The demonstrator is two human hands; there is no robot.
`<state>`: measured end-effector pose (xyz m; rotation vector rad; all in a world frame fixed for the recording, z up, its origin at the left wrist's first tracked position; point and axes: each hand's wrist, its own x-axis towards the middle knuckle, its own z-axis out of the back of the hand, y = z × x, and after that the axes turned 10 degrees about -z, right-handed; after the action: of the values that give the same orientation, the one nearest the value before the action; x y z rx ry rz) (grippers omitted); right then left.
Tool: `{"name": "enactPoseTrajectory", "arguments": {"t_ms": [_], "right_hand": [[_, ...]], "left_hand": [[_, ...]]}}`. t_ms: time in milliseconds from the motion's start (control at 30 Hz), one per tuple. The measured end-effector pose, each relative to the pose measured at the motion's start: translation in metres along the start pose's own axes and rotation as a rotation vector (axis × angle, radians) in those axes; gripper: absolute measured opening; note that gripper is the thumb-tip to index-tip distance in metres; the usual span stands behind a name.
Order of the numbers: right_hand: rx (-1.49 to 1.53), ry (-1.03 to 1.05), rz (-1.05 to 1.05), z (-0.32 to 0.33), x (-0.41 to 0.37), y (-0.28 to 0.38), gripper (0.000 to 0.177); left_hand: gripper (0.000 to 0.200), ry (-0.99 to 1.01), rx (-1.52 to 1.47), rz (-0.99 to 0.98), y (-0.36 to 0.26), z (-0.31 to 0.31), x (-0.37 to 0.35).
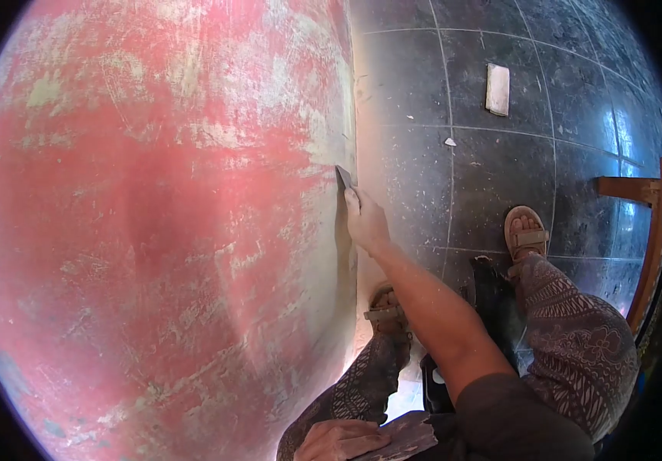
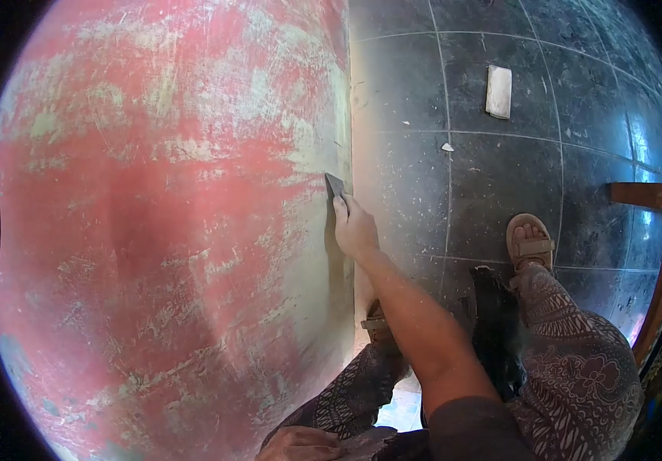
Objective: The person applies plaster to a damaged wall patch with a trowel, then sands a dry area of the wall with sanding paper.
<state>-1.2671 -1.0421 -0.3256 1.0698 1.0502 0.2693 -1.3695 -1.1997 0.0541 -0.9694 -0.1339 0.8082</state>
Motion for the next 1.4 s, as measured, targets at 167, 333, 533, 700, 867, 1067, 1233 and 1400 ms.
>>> {"name": "enactPoseTrajectory", "arguments": {"t_ms": [167, 333, 533, 700, 867, 1067, 1233, 1400], "right_hand": [[0.062, -0.026, 0.188, -0.011, -0.058, -0.038, 0.054], [0.132, 0.073, 0.178, 0.0, -0.109, -0.009, 0.053], [0.188, 0.093, 0.192, 0.02, -0.089, 0.086, 0.052], [0.165, 0.046, 0.387, 0.004, -0.14, 0.044, 0.055], [0.255, 0.128, 0.084, 0.016, -0.074, 0.058, 0.059], [0.101, 0.122, -0.005, 0.015, -0.076, 0.014, 0.06], [0.02, 0.158, -0.161, 0.001, -0.092, -0.072, 0.058], [0.083, 0.083, -0.128, 0.009, -0.036, -0.023, 0.056]], "left_hand": [[0.027, -0.002, 0.014, 0.004, 0.003, 0.005, 0.008], [0.027, -0.005, 0.027, 0.009, 0.004, 0.004, 0.015], [0.026, -0.001, 0.045, 0.002, 0.0, 0.004, 0.017], [0.025, -0.011, 0.044, 0.002, -0.001, 0.004, 0.017], [0.025, -0.015, 0.048, 0.008, -0.005, -0.001, 0.012], [0.024, -0.009, 0.067, -0.014, -0.009, 0.0, 0.01], [0.024, -0.003, 0.069, 0.018, -0.01, -0.001, 0.01], [0.023, -0.001, 0.057, 0.038, -0.012, 0.0, 0.01]]}}
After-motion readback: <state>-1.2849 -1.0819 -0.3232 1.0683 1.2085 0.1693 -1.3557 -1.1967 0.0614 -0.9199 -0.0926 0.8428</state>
